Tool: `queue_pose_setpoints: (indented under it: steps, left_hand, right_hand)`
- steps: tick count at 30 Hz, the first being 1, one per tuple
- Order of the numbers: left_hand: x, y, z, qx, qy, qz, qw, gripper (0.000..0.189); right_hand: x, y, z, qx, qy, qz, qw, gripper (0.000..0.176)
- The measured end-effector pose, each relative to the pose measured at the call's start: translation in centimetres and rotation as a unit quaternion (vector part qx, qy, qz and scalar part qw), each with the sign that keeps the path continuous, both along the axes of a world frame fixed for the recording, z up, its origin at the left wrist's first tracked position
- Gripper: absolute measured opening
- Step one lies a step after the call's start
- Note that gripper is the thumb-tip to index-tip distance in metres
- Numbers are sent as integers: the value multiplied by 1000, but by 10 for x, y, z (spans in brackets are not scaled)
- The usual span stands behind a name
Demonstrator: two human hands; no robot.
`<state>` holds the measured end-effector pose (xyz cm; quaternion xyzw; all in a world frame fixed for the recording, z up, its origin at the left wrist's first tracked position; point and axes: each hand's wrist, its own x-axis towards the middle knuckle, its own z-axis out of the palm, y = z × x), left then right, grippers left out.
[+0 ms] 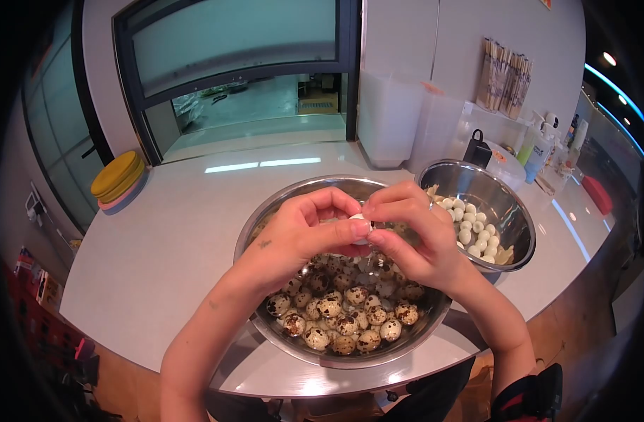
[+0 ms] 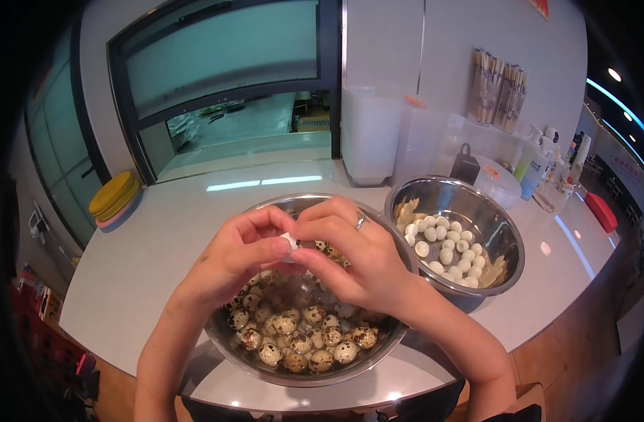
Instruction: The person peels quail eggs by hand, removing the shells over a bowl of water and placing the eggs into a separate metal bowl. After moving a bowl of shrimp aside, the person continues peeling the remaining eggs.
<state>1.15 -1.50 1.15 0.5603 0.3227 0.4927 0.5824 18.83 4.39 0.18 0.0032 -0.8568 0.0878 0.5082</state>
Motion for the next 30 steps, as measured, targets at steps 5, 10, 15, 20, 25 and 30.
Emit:
queue_pose_setpoints:
  steps: [5, 10, 15, 20, 25, 30]
  left_hand:
    - [0, 0, -1, 12, 0, -1, 1000, 29]
    - [-1, -2, 4, -19, 26, -6, 999, 28]
    - [3, -1, 2, -16, 33, 8, 999, 24]
    - [2, 0, -1, 21, 24, 30, 999, 29]
    - [0, 0, -1, 41, -35, 24, 998, 32]
    - [0, 2, -3, 51, -18, 20, 998, 31]
  right_hand:
    - [0, 2, 0, 3, 1, 6, 1000, 18]
    - [0, -2, -1, 6, 16, -21, 1000, 12]
    - [-1, 0, -5, -40, 42, -30, 998, 7]
    - [-1, 5, -9, -198, 101, -12, 975, 5]
    - [-1, 3, -6, -221, 103, 12, 970, 10]
    - [0, 1, 1, -67, 3, -8, 998, 15]
